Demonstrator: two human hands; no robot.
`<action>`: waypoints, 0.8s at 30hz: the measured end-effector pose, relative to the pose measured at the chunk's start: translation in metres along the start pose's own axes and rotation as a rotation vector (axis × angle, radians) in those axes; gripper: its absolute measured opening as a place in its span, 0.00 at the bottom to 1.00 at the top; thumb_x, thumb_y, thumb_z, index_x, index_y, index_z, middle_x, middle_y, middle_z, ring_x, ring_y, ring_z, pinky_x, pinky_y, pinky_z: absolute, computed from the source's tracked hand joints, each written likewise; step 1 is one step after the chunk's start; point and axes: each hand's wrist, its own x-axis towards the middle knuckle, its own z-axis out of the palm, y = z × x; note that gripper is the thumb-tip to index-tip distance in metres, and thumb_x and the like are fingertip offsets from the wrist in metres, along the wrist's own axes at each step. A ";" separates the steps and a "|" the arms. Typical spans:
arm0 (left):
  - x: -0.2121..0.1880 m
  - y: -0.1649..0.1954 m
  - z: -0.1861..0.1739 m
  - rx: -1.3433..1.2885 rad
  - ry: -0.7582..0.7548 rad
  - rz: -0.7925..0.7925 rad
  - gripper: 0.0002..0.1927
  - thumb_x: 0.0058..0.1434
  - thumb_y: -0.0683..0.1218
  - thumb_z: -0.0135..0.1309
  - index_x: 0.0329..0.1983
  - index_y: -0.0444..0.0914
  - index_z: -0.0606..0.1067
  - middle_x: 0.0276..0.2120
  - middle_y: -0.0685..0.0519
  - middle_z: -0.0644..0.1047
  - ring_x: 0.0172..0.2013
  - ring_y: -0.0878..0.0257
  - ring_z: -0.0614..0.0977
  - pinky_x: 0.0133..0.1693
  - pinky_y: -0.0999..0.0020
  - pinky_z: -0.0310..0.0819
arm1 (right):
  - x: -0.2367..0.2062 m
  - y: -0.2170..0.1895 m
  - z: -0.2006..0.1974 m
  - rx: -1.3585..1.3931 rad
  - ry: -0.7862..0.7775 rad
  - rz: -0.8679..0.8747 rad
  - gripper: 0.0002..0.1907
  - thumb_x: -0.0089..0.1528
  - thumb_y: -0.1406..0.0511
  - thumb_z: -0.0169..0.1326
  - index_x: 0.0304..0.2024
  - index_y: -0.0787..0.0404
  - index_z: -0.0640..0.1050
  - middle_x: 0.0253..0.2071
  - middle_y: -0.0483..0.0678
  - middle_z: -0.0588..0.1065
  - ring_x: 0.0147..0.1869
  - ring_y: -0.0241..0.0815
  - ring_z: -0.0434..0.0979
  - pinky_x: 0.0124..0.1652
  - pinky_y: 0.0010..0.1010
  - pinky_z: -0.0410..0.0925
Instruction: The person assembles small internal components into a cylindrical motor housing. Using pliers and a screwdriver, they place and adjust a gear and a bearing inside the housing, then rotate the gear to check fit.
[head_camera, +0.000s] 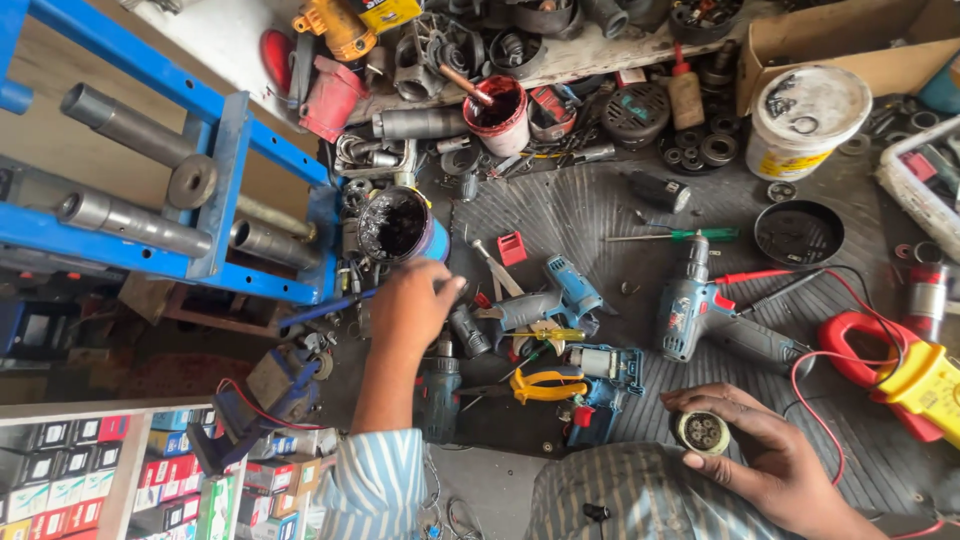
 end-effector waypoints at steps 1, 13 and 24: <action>-0.005 0.000 0.003 0.044 -0.095 -0.077 0.11 0.65 0.57 0.59 0.41 0.48 0.81 0.45 0.53 0.82 0.44 0.51 0.83 0.45 0.54 0.77 | 0.000 0.001 0.001 -0.006 0.003 0.015 0.21 0.53 0.69 0.66 0.50 0.67 0.81 0.56 0.56 0.75 0.63 0.50 0.77 0.60 0.42 0.67; -0.064 -0.054 0.022 0.100 -0.399 -0.230 0.28 0.52 0.57 0.67 0.55 0.46 0.75 0.50 0.53 0.78 0.51 0.51 0.79 0.50 0.51 0.71 | 0.001 0.012 0.003 -0.029 0.027 0.063 0.23 0.50 0.70 0.67 0.48 0.67 0.81 0.53 0.55 0.76 0.61 0.49 0.78 0.60 0.42 0.67; -0.101 0.008 0.053 -0.377 -0.038 0.512 0.23 0.51 0.50 0.71 0.46 0.44 0.74 0.43 0.55 0.80 0.45 0.54 0.81 0.47 0.57 0.74 | 0.004 -0.012 0.006 -0.109 0.019 -0.031 0.22 0.53 0.68 0.69 0.49 0.66 0.81 0.53 0.54 0.80 0.60 0.49 0.78 0.59 0.40 0.67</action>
